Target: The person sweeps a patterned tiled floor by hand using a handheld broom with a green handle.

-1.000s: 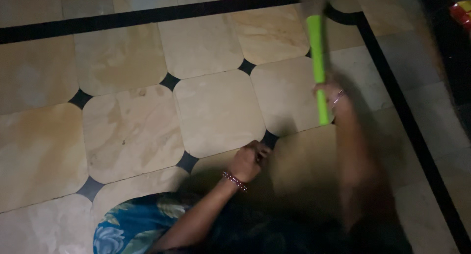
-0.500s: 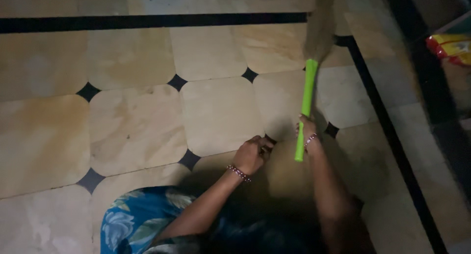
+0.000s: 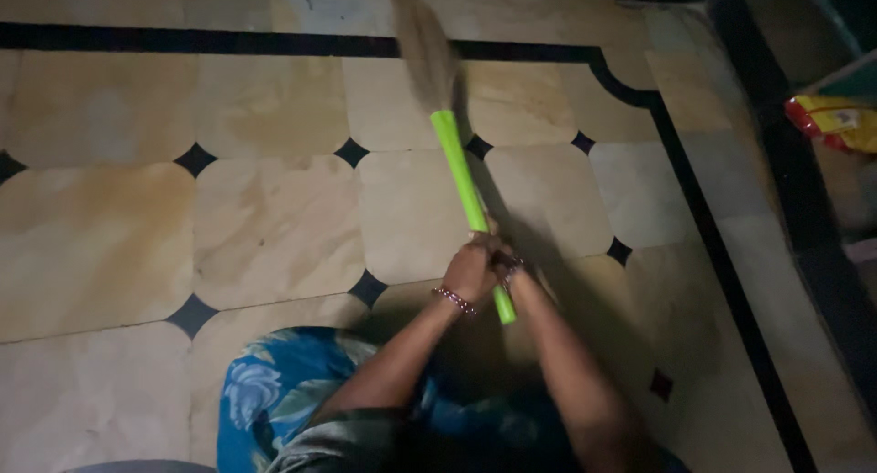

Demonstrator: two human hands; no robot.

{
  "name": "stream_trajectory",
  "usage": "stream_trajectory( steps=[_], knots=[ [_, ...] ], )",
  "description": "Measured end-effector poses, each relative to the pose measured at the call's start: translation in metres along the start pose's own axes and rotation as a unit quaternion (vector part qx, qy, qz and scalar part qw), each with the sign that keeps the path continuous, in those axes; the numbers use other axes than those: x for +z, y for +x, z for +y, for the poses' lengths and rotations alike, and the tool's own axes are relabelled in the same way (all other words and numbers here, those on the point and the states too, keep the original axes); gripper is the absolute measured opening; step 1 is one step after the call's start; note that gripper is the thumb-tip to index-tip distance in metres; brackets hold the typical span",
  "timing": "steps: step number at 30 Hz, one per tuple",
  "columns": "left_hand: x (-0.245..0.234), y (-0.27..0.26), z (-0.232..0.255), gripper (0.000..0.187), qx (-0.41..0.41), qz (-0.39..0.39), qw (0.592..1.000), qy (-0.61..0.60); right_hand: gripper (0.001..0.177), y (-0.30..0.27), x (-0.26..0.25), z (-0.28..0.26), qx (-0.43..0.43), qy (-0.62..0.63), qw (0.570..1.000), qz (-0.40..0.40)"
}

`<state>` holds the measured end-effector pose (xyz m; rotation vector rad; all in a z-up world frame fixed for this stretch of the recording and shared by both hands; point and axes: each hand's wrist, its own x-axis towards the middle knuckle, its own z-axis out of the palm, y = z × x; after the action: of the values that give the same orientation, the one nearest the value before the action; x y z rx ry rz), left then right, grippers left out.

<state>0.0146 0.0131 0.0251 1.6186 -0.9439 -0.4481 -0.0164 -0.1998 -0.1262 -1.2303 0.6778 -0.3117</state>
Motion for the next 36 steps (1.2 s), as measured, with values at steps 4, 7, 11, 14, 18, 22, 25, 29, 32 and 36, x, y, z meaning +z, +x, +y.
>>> stream_trajectory(
  steps=[4, 7, 11, 14, 18, 22, 25, 29, 32, 36],
  knots=[
    [-0.015, 0.002, 0.003, 0.027, 0.009, 0.037, 0.999, -0.036, 0.044, -0.040, -0.008, 0.005, -0.010, -0.049, 0.997, 0.056],
    [-0.034, -0.001, 0.015, 0.027, -0.003, 0.058, 0.996, -0.065, 0.046, -0.078, -0.038, -0.005, 0.015, -0.141, 0.980, 0.136],
    [-0.077, -0.010, 0.032, 0.027, 0.010, 0.111, 0.991, -0.077, 0.049, -0.110, -0.043, -0.046, 0.045, -0.189, 0.964, 0.181],
    [-0.120, -0.015, 0.035, 0.026, 0.000, 0.145, 0.986, -0.081, 0.051, -0.125, -0.027, -0.045, 0.075, -0.280, 0.941, 0.176],
    [-0.174, -0.014, 0.014, 0.025, -0.019, 0.199, 0.973, -0.111, 0.063, -0.130, 0.010, -0.022, 0.108, -0.305, 0.939, 0.118],
    [-0.199, -0.018, -0.015, 0.025, -0.069, 0.226, 0.970, -0.063, 0.068, -0.137, 0.050, -0.022, 0.124, -0.298, 0.946, 0.037],
    [-0.202, -0.018, -0.031, 0.026, -0.106, 0.197, 0.975, -0.014, 0.079, -0.138, 0.074, -0.038, 0.062, -0.318, 0.946, 0.024],
    [-0.191, -0.016, -0.034, 0.027, -0.102, 0.117, 0.988, 0.021, 0.077, -0.146, 0.085, -0.051, 0.039, -0.254, 0.962, 0.086],
    [-0.186, -0.019, -0.023, 0.030, -0.092, 0.063, 0.994, 0.014, 0.065, -0.148, 0.081, -0.046, 0.028, -0.175, 0.969, 0.171],
    [-0.190, -0.023, 0.001, 0.030, -0.052, 0.039, 0.997, 0.029, 0.035, -0.137, 0.053, -0.029, 0.072, -0.094, 0.951, 0.287]
  ],
)
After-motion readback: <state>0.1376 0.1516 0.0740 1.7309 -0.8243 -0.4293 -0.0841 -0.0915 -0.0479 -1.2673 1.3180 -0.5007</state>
